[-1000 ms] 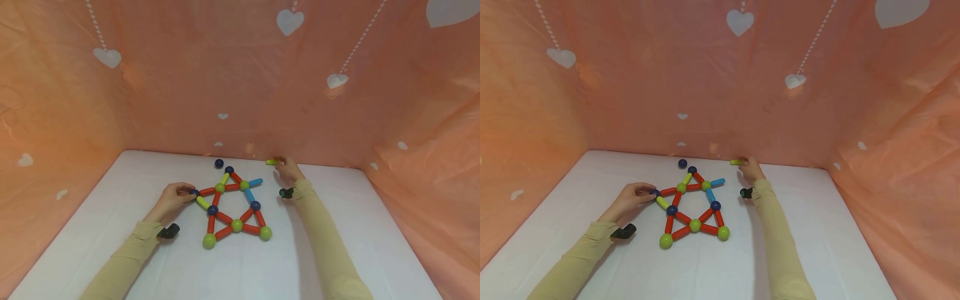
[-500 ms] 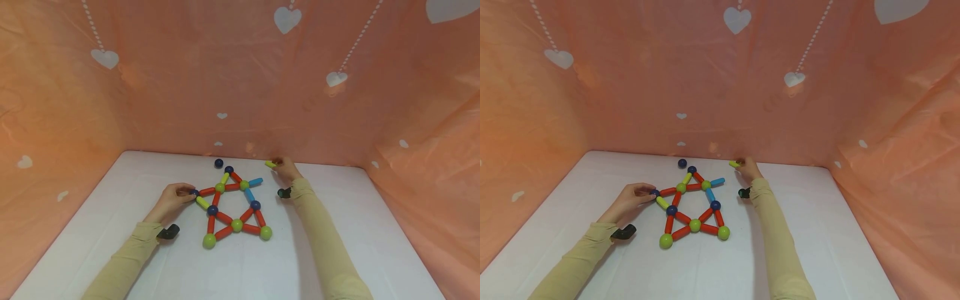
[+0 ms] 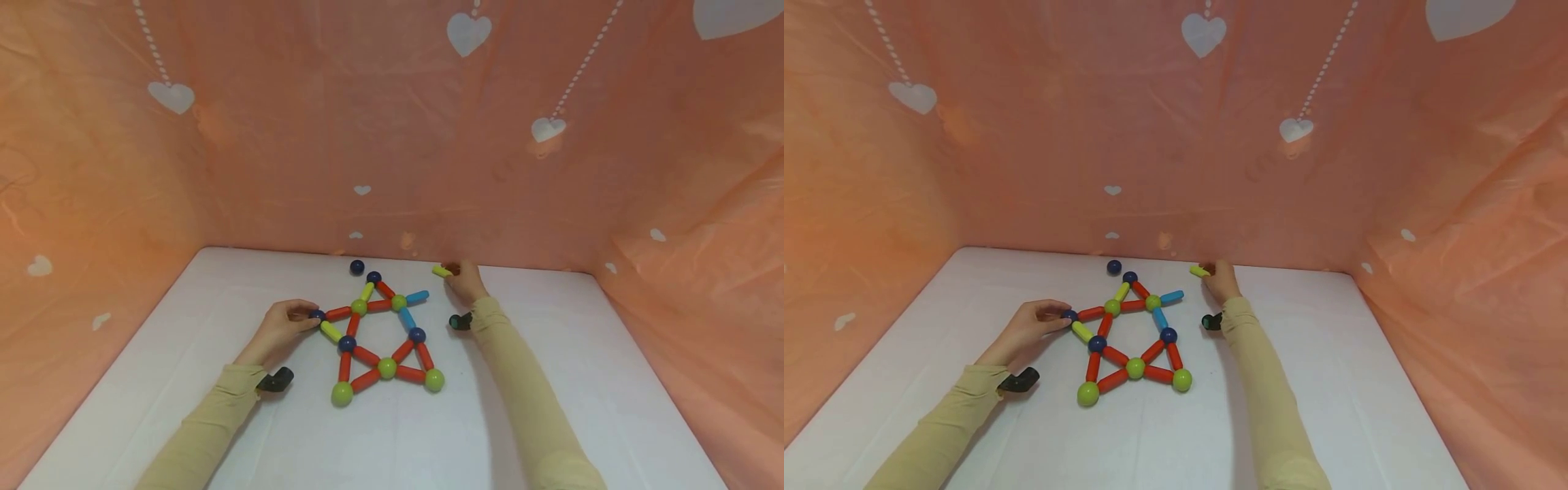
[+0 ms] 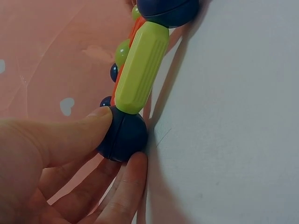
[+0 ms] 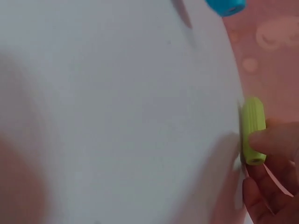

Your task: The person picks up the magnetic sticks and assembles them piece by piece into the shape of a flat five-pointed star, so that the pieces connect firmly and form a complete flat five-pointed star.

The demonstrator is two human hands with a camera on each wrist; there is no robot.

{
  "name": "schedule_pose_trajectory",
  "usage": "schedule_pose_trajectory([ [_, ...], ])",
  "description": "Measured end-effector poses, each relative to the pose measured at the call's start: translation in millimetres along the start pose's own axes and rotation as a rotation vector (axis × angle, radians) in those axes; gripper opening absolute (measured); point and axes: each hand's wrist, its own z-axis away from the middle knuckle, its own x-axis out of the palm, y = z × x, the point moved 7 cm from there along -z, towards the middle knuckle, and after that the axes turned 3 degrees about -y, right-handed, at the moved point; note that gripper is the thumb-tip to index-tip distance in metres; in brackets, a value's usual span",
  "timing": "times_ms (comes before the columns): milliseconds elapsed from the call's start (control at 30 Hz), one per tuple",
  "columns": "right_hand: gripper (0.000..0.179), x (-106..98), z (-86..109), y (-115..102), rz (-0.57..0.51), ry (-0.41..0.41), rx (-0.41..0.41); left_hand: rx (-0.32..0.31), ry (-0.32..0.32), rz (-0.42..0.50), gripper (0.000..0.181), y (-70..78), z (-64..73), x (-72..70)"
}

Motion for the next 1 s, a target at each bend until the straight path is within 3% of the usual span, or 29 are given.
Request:
schedule_pose_trajectory([
  [233,0.035,-8.5,15.5,3.2,-0.034,-0.051,0.042,-0.003,-0.013,0.008,0.036,-0.1,1.2,1.9],
  [333,0.035,-15.5,23.0,-3.6,-0.004,-0.07,0.002,-0.008,-0.011,0.025,0.036,0.5,1.3,1.4],
  [533,0.033,-26.7,37.0,-26.9,0.071,-0.096,-0.201,-0.002,-0.017,0.035,0.037,1.4,2.0,1.1],
  [633,0.031,-28.2,43.5,-35.9,0.068,-0.129,-0.256,0.002,-0.018,0.031,0.037,2.1,2.1,1.2],
  [1000,0.031,-14.1,69.5,-53.2,0.087,-0.278,-0.285,-0.003,-0.01,0.042,0.036,3.3,3.5,2.3],
])
